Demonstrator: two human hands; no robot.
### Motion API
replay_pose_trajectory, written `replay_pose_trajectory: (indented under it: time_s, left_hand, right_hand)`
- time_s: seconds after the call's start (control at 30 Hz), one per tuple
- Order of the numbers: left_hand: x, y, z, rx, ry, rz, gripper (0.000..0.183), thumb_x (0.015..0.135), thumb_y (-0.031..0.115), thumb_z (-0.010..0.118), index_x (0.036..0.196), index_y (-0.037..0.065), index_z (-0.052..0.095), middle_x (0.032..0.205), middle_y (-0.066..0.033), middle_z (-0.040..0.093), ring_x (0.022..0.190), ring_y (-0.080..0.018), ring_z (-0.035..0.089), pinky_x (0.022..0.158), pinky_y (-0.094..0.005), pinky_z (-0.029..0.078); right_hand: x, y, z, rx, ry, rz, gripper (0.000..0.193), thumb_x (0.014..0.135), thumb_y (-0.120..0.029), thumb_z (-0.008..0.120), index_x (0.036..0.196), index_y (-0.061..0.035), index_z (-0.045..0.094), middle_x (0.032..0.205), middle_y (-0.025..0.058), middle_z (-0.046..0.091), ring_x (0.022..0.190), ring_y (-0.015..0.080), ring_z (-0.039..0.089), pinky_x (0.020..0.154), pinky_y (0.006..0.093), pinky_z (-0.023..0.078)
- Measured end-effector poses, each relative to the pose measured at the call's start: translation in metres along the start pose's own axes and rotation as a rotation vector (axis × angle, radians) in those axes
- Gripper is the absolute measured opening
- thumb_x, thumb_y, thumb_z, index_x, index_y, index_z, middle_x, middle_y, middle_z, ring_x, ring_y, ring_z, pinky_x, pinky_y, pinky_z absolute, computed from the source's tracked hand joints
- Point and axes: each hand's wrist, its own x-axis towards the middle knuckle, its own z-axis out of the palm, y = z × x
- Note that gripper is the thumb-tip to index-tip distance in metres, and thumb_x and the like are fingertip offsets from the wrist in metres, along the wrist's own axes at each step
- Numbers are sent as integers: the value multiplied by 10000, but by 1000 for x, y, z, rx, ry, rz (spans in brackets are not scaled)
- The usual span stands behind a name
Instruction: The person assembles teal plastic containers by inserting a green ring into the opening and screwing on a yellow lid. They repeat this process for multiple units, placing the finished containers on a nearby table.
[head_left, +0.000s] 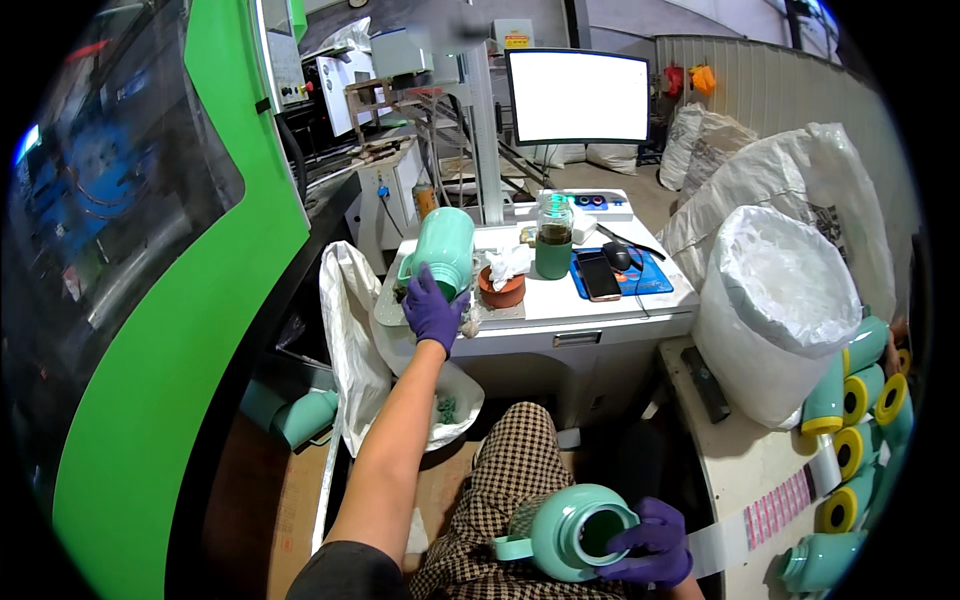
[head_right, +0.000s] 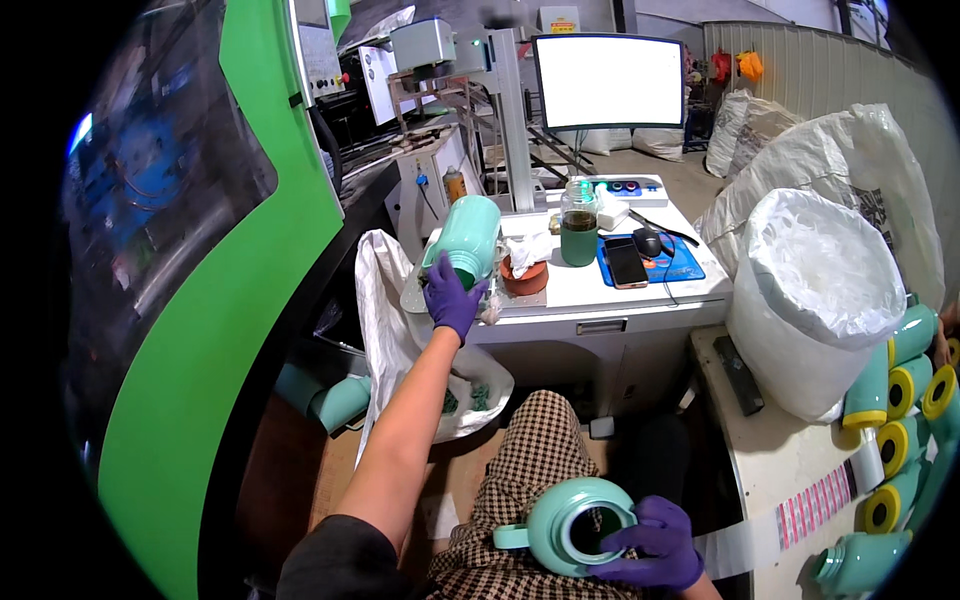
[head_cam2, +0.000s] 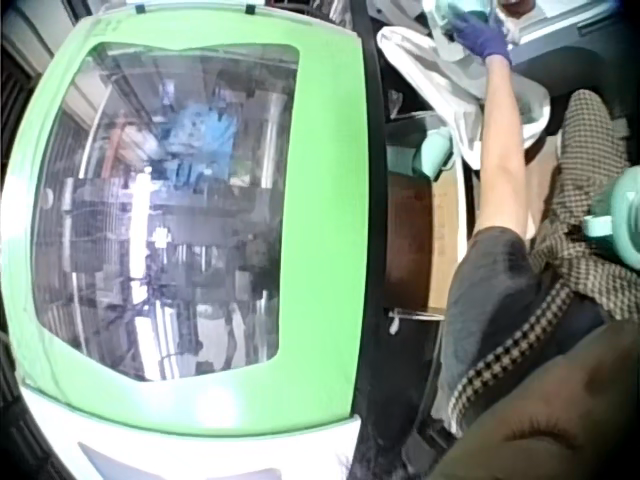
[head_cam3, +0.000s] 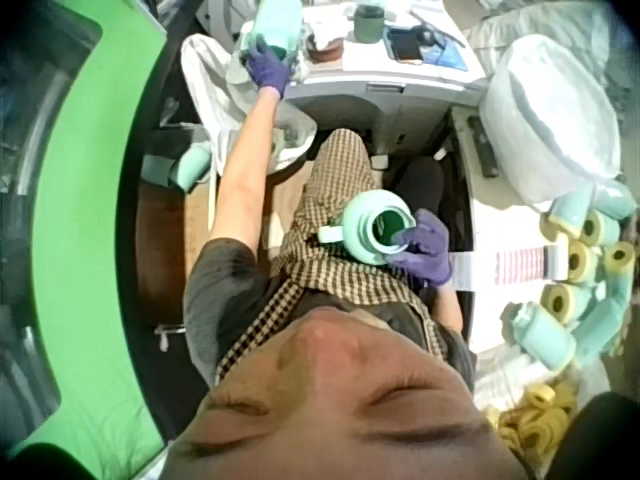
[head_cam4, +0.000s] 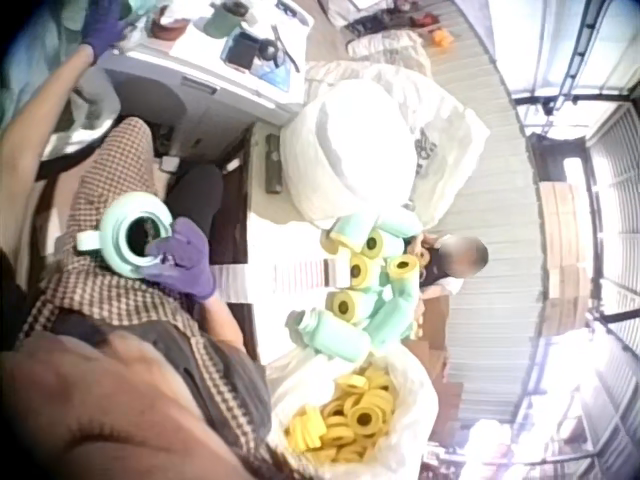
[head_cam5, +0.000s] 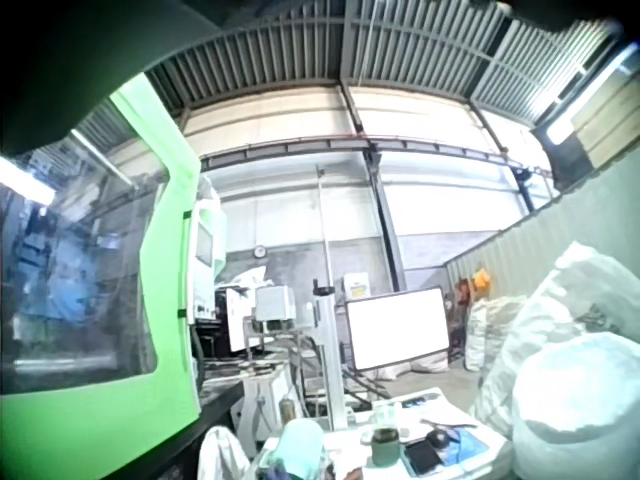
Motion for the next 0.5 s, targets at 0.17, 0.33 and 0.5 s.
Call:
replay_pose_trajectory:
  time_s: [0.17, 0.33, 0.5]
  left_hand:
    - [-53, 54, -61, -785, -260, 152, 854, 879, 444, 738, 1505, -5, 370, 1436, -244, 477, 1344, -355, 482, 1124, -462, 376]
    - [-138, 120, -271, -936, -1146, 916, 972, 707, 482, 881, 1455, 9, 478, 1440, -231, 497, 1349, -354, 504, 1126, -476, 393]
    - [-170, 117, -292, -722, -1105, 827, 869, 859, 357, 780, 1514, -13, 346, 1510, -234, 442, 1382, -341, 458, 1123, -423, 404]
  right_hand:
    - [-3, 3, 10, -74, 59, 36, 367, 582, -348, 963, 862, -185, 792, 657, -25, 454, 596, 141, 462, 549, 301, 338]
    - [12, -9, 23, -100, 102, 31, 363, 673, -363, 920, 919, -146, 764, 721, 35, 542, 661, 223, 550, 605, 359, 418]
    - [8, -9, 44, 65, 215, -70, 605, 893, -350, 767, 1395, -71, 574, 971, 86, 617, 868, 298, 594, 766, 415, 467]
